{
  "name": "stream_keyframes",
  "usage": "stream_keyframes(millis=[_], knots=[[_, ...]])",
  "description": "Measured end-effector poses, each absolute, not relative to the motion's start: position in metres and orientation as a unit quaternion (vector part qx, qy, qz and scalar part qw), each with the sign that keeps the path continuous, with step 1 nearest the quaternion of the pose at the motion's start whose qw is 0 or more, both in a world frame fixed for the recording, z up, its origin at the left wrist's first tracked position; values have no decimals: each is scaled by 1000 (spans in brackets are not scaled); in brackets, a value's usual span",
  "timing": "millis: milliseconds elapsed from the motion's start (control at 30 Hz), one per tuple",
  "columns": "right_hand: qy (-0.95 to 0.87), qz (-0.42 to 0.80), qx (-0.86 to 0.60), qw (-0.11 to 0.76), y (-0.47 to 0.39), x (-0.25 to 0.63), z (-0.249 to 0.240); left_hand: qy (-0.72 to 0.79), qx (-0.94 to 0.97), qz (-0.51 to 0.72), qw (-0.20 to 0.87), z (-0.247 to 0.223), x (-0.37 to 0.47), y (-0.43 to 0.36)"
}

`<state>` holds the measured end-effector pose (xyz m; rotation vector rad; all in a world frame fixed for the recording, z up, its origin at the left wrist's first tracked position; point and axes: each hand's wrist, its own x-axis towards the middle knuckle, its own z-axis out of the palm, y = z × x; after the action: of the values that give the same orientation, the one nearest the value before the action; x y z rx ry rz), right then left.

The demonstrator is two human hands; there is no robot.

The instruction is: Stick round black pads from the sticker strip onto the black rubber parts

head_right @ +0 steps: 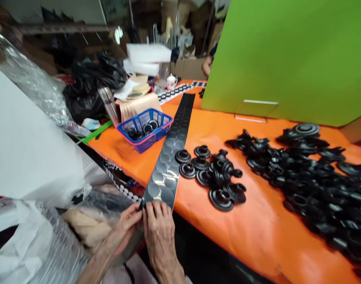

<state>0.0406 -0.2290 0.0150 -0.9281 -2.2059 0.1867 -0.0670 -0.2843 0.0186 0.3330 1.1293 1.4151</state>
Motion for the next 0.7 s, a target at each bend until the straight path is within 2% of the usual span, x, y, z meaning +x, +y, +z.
stream_keyframes(millis=[100, 233, 367, 400, 533, 633, 700], knots=[[-834, 25, -328, 442, -224, 41, 7, 495, 142, 609, 603, 19, -65, -283], [-789, 73, -355, 497, -213, 57, 2, 548, 175, 573, 583, 18, -74, -285], [-779, 105, -367, 497, -210, 75, 8, 716, 285, 510, 382, 42, -83, -279], [-783, 106, -348, 504, -212, 76, 11, 720, 322, 490, 372, 52, -83, -274], [-771, 168, -296, 539, -224, 73, 28, 620, 364, 433, 543, 82, -69, -246], [-692, 303, -392, 526, -222, 76, 39, 604, 339, 433, 577, 89, -56, -228], [-592, 402, -473, 513, -215, 85, 43, 595, 406, 384, 578, 89, -50, -214]])
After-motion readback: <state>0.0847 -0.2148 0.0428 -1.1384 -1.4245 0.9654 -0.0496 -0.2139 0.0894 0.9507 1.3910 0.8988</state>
